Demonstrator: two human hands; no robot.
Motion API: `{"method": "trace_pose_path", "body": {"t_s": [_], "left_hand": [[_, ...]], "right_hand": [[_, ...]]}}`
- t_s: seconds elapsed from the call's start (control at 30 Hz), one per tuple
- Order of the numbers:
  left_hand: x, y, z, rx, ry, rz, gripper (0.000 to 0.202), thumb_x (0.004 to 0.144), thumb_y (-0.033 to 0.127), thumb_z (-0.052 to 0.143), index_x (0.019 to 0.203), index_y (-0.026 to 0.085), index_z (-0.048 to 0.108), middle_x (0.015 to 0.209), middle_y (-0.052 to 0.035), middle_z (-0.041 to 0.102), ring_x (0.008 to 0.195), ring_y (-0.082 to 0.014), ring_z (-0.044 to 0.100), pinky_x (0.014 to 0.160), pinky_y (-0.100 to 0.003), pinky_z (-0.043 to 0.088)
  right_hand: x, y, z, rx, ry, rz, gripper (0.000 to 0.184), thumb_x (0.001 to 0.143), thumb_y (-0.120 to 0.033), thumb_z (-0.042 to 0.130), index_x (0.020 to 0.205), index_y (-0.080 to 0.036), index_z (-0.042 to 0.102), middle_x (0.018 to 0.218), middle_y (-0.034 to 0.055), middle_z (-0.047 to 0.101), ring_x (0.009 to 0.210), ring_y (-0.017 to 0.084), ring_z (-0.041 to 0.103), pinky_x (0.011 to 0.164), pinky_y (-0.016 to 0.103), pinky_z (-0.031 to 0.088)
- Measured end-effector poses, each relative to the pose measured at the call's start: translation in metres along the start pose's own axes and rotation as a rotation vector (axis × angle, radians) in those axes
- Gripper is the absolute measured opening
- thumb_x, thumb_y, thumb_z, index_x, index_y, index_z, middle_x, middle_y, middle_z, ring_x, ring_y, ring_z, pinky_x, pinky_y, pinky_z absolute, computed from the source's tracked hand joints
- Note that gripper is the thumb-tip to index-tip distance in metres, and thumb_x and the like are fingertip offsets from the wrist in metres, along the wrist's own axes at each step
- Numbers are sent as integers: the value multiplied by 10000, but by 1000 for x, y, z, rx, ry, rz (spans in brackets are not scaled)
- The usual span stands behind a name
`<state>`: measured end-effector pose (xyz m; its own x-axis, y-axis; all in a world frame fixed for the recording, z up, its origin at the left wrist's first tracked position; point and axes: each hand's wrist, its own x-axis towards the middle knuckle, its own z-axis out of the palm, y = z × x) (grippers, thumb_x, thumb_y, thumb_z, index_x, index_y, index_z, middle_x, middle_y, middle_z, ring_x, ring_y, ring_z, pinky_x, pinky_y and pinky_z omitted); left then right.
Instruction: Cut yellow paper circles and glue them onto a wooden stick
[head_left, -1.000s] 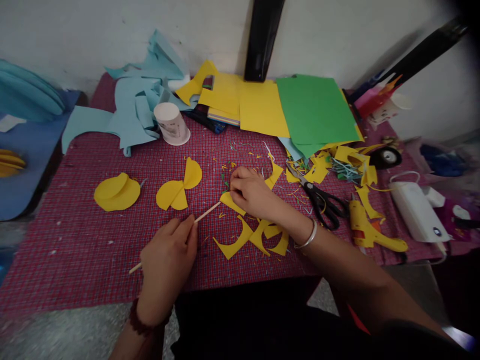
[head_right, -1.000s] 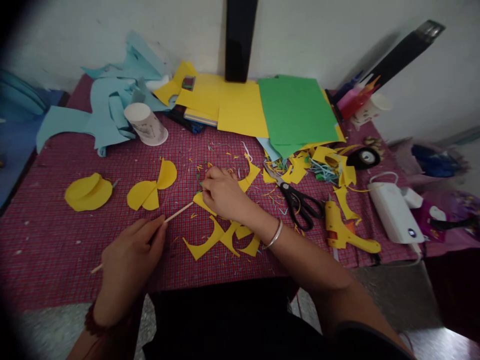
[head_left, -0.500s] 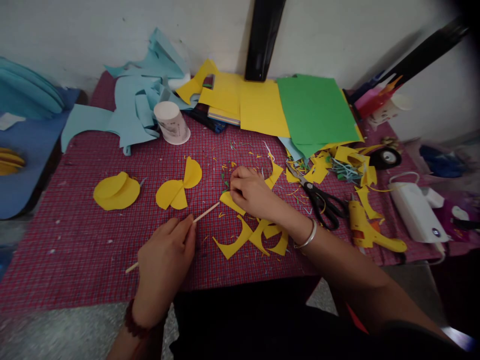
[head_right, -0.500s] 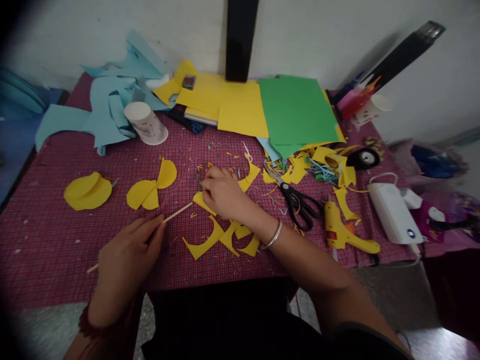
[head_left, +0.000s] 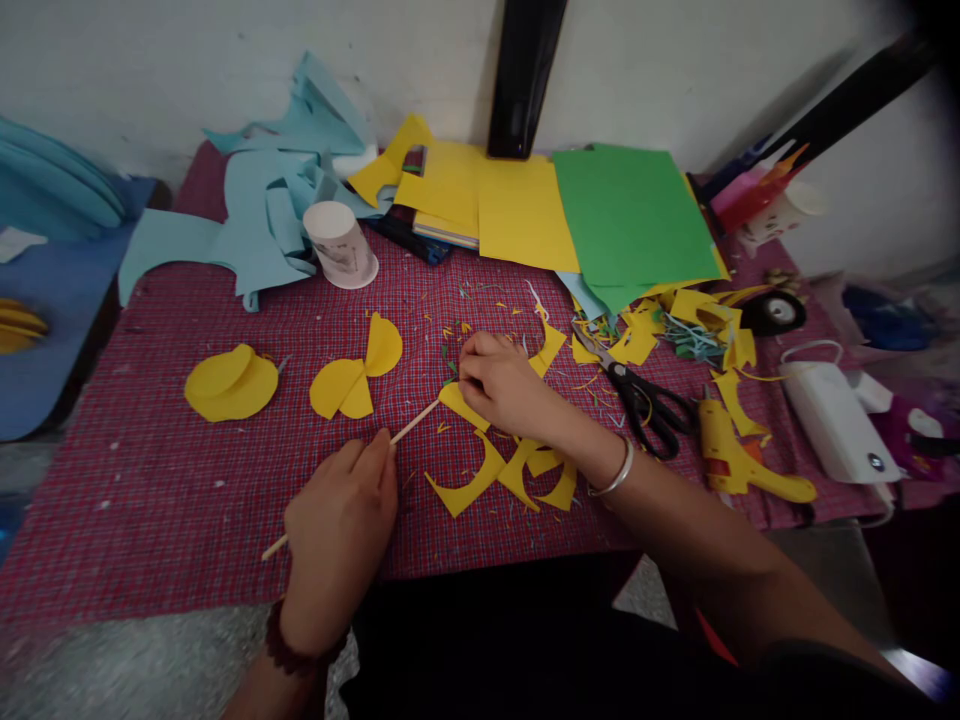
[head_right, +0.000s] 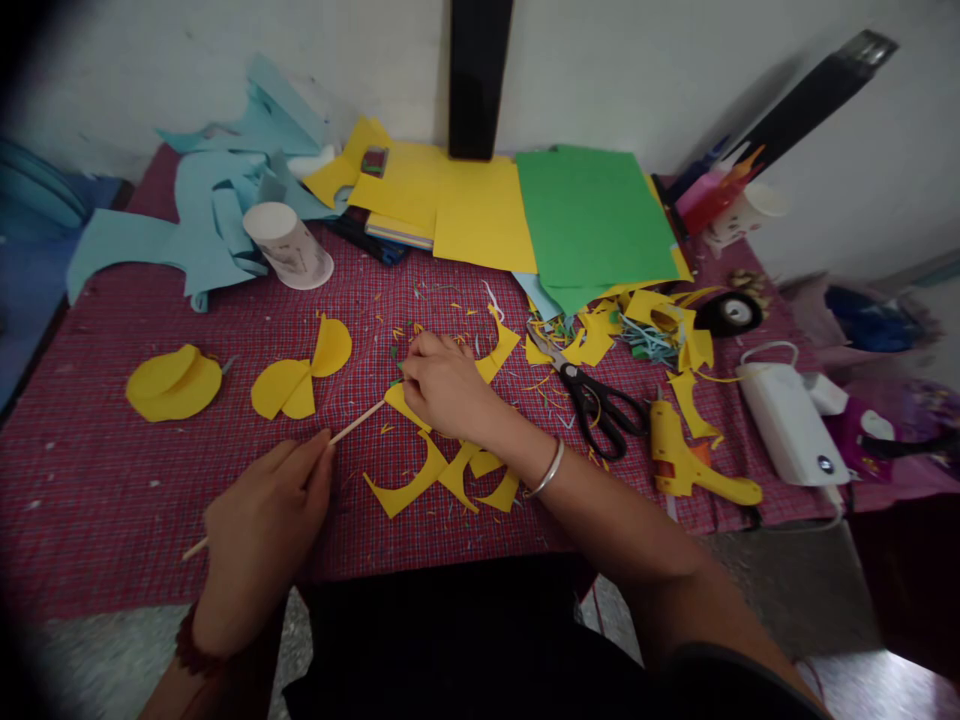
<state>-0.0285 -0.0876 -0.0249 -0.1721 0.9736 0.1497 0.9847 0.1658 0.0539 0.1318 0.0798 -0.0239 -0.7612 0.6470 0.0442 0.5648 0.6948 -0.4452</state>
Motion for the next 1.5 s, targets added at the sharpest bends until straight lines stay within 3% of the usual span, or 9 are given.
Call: {"method": "trace_pose_path", "body": {"t_s": [0.47,0.7,1.0,1.27,1.33,1.5], "left_hand": [[2,-2,1,-16,12,2,252,919,287,481,1054,180,664,760,-19,659,687,-190,610,565,-302,356],[2,-2,0,-71,73,-20,249,922,301,482,1047,182,663,805,-25,676,712,-183,619,614,-287,390],[4,3,5,-59,20,40,222,926,279,470,1012,193,655,778,-17,653,725,-180,613,616,-292,393],[4,3,4,-66,-2,23,241,934,289,450,1041,198,646,801,-22,661,754,-186,621,637,-290,400],[4,3,3,-66,-8,20,247,938,291,438,1037,201,646,799,-26,661,750,-187,620,637,-289,398],[4,3,4,-73,-17,16,264,938,297,431,1052,195,646,793,-31,660,733,-189,621,634,-290,402]], "right_hand": [[0,-1,-1,0,-13,6,158,865,-206,485,730,-172,558,1006,74,545,945,231,469,818,376,327],[0,-2,-2,-2,-8,2,143,858,-201,487,735,-177,556,986,72,541,926,227,467,808,368,327],[0,1,0,28,18,-20,144,858,-207,508,728,-175,563,984,74,552,941,229,487,843,375,342],[-9,8,-13,293,254,-17,69,884,-177,471,841,-194,523,864,38,551,855,177,521,774,306,385],[-14,6,-19,297,212,-83,96,900,-179,458,838,-194,530,857,32,561,840,168,525,773,303,374],[-23,-5,-23,89,-66,-244,112,903,-197,507,840,-198,600,871,19,598,862,177,517,803,335,307]]}}
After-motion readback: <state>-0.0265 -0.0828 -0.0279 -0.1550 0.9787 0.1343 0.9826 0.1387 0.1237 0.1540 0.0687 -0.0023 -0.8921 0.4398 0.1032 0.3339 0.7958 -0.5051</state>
